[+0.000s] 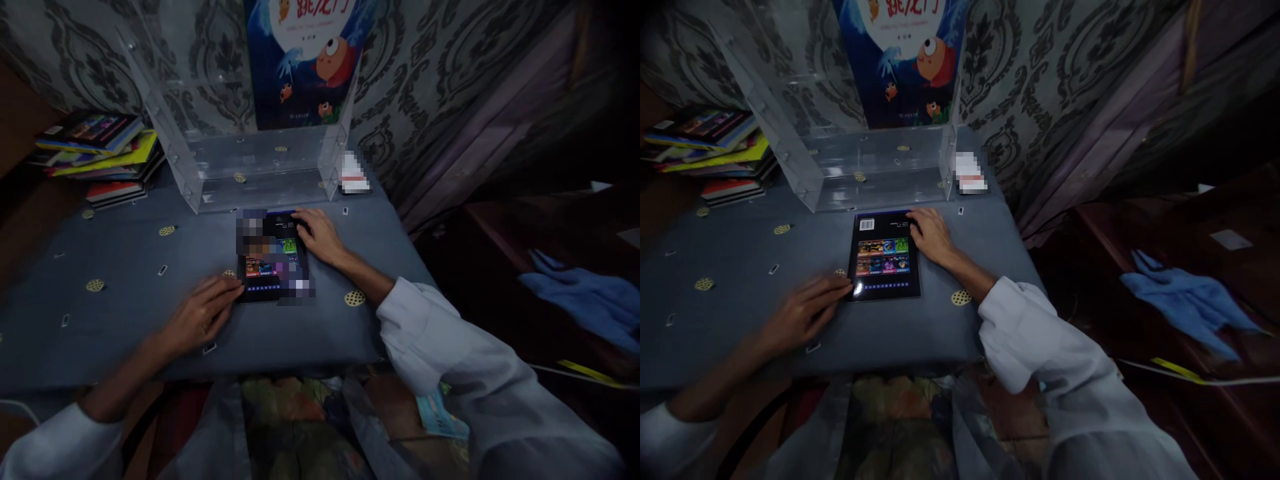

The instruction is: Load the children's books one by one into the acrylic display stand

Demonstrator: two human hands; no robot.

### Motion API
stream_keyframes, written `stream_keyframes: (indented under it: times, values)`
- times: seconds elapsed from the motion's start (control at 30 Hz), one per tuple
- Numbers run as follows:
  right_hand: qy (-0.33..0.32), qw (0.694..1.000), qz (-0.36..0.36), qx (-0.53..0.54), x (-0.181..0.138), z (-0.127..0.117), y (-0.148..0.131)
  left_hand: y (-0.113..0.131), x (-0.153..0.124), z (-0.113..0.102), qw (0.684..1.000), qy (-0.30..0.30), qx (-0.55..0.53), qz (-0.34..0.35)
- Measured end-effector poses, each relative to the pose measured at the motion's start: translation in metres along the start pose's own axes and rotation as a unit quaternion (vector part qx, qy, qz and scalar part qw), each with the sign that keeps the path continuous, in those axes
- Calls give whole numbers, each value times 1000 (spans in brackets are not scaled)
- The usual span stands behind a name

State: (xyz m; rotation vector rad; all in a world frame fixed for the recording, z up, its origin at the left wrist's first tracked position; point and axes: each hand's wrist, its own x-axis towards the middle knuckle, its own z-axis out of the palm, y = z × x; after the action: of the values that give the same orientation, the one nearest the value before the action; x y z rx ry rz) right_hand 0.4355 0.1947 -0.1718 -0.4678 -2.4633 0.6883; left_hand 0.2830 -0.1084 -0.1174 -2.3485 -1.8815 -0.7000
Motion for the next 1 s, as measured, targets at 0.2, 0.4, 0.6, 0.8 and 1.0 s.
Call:
stream_keyframes:
  times: [0.2, 0.4, 0.6, 0.8, 1.0]
  values:
    - [-2, 1000, -10, -7, 0, 1, 1, 16, -8, -3, 999, -22, 17, 23]
    - [9, 1000, -5, -3, -2, 2, 0, 14, 9, 9, 998, -24, 51, 12]
    - [1, 1000, 5, 26, -3, 2, 0, 9, 28, 22, 992, -42, 122, -15]
    - [-1, 999, 16, 38, -3, 0, -3, 8, 41, 29, 981, -55, 181, -32]
    - [-13, 999, 16, 30, -2, -2, -5, 0, 53, 21, 988, -61, 138, -19]
